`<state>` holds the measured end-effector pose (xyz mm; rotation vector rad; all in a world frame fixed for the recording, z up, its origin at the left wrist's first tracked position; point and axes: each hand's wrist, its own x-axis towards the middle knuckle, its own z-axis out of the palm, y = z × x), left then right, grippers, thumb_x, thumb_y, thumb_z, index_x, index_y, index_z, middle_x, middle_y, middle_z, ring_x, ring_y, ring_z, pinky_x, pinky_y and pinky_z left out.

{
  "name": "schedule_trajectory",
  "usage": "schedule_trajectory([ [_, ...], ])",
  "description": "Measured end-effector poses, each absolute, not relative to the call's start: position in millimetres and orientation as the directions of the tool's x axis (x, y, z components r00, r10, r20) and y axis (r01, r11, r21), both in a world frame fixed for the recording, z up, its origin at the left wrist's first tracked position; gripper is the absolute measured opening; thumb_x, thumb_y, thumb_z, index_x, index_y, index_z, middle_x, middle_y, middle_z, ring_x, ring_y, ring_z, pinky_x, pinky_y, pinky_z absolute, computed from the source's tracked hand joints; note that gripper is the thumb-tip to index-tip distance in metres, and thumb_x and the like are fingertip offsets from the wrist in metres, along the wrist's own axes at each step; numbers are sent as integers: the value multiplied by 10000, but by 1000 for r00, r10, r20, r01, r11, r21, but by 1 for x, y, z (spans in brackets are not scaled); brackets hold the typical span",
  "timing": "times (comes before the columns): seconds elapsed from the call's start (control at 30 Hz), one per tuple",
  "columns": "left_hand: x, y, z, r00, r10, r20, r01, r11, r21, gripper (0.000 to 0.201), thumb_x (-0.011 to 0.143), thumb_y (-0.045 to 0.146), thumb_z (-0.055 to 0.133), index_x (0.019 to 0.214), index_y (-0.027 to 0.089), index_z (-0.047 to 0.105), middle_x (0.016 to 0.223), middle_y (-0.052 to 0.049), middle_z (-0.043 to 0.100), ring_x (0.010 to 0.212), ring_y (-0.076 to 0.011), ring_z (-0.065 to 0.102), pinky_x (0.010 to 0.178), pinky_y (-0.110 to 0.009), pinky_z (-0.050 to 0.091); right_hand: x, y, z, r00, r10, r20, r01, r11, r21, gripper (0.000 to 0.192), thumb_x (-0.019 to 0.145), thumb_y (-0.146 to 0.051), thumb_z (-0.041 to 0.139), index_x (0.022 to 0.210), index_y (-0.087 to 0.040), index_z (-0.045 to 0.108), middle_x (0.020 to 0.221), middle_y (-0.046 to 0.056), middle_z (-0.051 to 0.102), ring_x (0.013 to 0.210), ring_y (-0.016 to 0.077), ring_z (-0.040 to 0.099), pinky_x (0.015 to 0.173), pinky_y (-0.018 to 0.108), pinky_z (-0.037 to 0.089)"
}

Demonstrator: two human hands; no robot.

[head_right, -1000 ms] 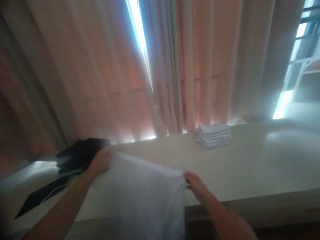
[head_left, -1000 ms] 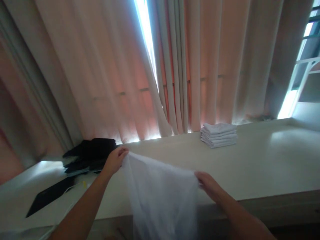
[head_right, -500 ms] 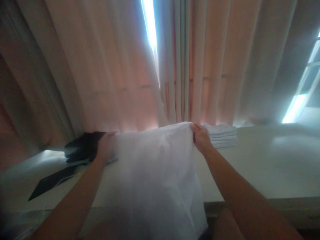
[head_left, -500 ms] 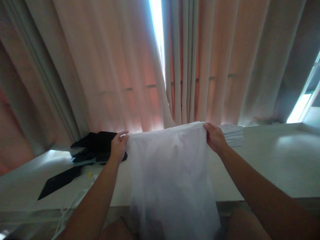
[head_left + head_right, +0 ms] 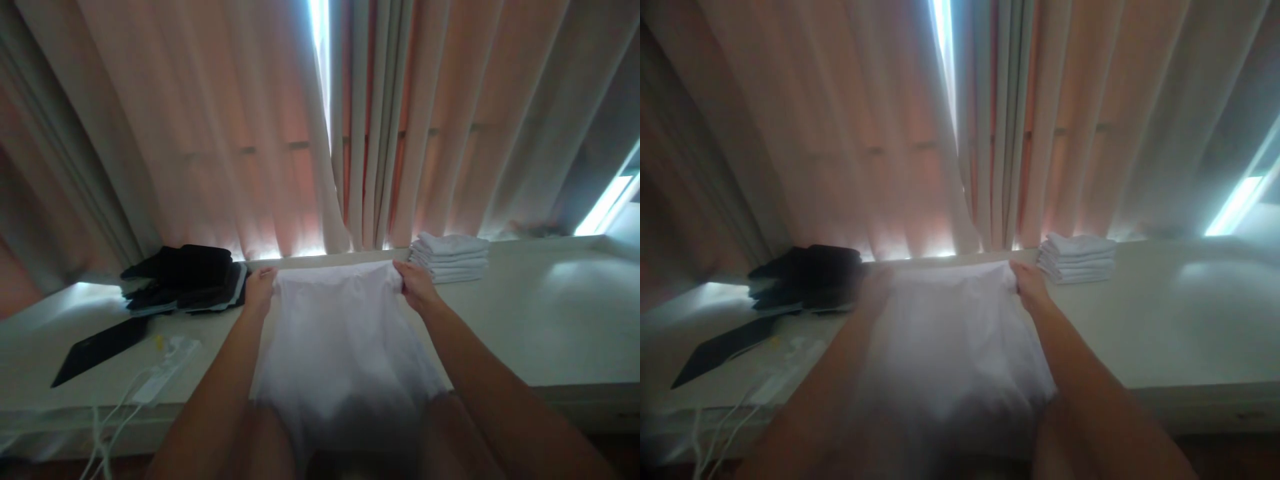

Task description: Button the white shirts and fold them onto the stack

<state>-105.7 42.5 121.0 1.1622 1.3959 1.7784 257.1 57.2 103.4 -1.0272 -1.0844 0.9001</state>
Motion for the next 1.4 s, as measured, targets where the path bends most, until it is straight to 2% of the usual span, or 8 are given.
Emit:
schedule_trajectory([
  [0.23,-33,38,44,-362,914,185,-112,-240,964,542,649,268,753,1158,161,600,874,-54,709,666,-138,648,579,-239,498,195,36,43,36,995,91,-308,97,-946,375,678,-505,773,791,-160,679,683,10,624,588,126,531,536,247,453],
  [0.47,-2,49,-31,-495,859,131,-23,-164,986,352,685,199,742,919,210,480,693,35,640,580,-110,606,557,-202,467,158,53,-30,42,999,1,-309,13,-951,306,734,-470,773,781,-189,660,642,-33,559,561,101,470,515,222,381],
  [0.57,2,63,-50,-617,772,153,68,-141,988,257,714,205,722,800,212,480,635,59,561,572,-99,569,555,-193,450,148,61,-51,72,996,58,-228,73,-971,259,747,-420,773,794,-187,669,692,-27,591,608,106,504,560,225,399],
  [0.67,5,76,-55,-613,761,212,137,-162,977,181,732,219,715,774,197,541,678,25,603,635,-124,609,610,-218,484,144,64,-63,52,991,125,-185,132,-974,220,748,-354,782,842,-194,663,770,-8,636,706,131,574,651,239,443],
  [0.87,7,71,-59,-441,874,203,113,-170,979,213,740,223,734,933,170,660,881,-73,733,821,-188,697,726,-268,540,146,55,-74,26,998,65,-230,70,-971,335,791,-333,767,1090,-234,652,827,6,661,718,145,599,641,249,467],
  [1.0,10,60,-65,-350,912,215,126,-182,975,86,763,195,692,845,176,709,871,-67,742,858,-191,701,801,-292,554,146,43,-75,-23,992,126,-80,124,-989,267,844,-326,721,1093,-241,683,922,35,688,826,178,633,753,298,503],
  [1.13,17,51,-67,-295,910,292,146,-259,955,161,768,129,599,874,180,710,884,-46,738,882,-180,696,837,-303,555,143,35,-74,-52,972,231,62,234,-970,200,905,-293,637,1093,-250,690,1016,47,690,929,196,633,862,341,490],
  [1.4,17,30,-57,-176,948,265,24,-265,964,236,897,275,556,976,173,754,1056,-91,751,1041,-225,675,945,-360,521,146,32,-58,-10,926,377,-50,376,-925,153,944,-290,558,969,-241,700,1004,37,630,993,195,591,883,325,453],
])
